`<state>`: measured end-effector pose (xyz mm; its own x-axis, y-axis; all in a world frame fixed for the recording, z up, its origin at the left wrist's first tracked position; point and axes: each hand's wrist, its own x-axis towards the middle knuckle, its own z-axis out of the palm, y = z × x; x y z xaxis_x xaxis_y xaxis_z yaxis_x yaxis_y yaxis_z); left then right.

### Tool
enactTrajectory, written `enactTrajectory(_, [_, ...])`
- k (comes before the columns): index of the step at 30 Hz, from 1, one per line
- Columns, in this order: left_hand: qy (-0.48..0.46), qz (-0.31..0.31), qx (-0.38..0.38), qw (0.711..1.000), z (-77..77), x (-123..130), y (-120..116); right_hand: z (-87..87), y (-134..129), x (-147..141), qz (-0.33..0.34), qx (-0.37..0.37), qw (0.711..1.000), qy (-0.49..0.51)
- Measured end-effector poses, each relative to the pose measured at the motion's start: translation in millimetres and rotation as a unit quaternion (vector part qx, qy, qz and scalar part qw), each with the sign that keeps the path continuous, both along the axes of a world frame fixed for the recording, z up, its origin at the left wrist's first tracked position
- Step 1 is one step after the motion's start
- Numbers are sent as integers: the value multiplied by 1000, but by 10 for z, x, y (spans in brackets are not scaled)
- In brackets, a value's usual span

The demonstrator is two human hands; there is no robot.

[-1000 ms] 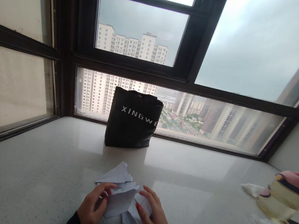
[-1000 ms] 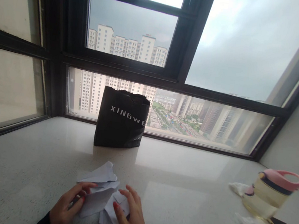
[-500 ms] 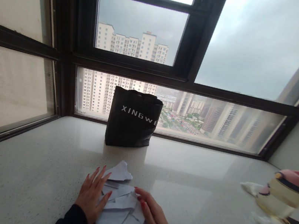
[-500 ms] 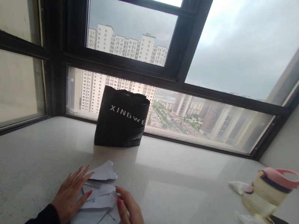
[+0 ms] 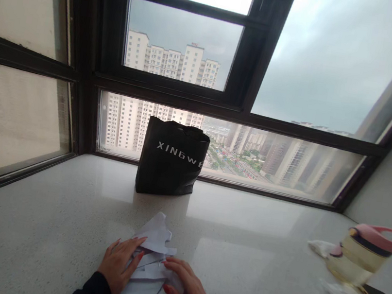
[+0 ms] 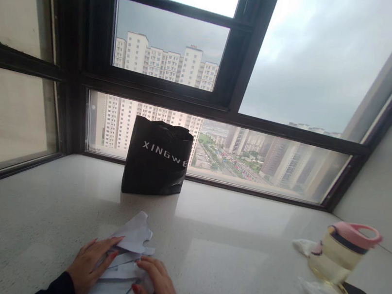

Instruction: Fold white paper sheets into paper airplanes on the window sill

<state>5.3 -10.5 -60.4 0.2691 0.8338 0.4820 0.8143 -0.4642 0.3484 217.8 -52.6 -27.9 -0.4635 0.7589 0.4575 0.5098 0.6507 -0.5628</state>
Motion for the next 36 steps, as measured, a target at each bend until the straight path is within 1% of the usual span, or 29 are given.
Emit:
enactTrajectory(1, [-23, -4, -2, 1000, 4, 2, 3, -2, 6, 6, -27, 12, 999, -12])
enactTrajectory(3, [-55, -7, 3, 998, 15, -3, 11, -10, 17, 23, -114, 22, 992, -49])
enactTrajectory(5, [-51, -20, 30, 998, 10, -22, 32, -19, 22, 38, -193, 10, 976, -103])
enactTrajectory(6, [-40, -24, 49, 998, -5, -36, 47, -21, 21, 42, -213, -2, 968, -129])
enactTrajectory(7, [-25, -23, 67, 997, -27, -51, 63, -22, 18, 41, -218, -15, 964, -150])
enactTrajectory(9, [8, -16, 84, 996, -82, -72, 91, -17, 6, 29, -195, -41, 966, -167])
enactTrajectory(11, [29, -15, 72, 997, -123, -77, 101, -8, -7, 11, -168, -62, 971, -160])
enactTrajectory(13, [32, -27, 44, 998, -122, -66, 91, 3, -17, -2, -158, -75, 974, -145])
enactTrajectory(17, [-14, -30, -3, 999, -2, -26, 45, 26, -16, -4, -161, -73, 980, -96])
enactTrajectory(22, [-137, -12, -2, 991, 165, -13, 12, 22, 5, 20, -155, -23, 987, 22])
enactTrajectory(26, [-188, -11, 2, 982, 270, -40, 6, 8, 43, 76, -173, -6, 976, 130])
enactTrajectory(28, [-217, -18, -1, 976, 309, -36, -5, 2, 68, 102, -181, -4, 971, 154])
enactTrajectory(31, [-278, -33, -16, 960, 347, 10, -46, -15, 102, 120, -196, 14, 972, 125])
enactTrajectory(34, [-344, -52, -35, 937, 368, 66, -109, -37, 111, 118, -242, 50, 966, 72])
enactTrajectory(35, [-343, -58, -33, 937, 374, 77, -132, -39, 107, 116, -253, 59, 964, 55])
enactTrajectory(36, [-326, -64, -23, 943, 381, 83, -154, -38, 99, 114, -262, 66, 962, 39])
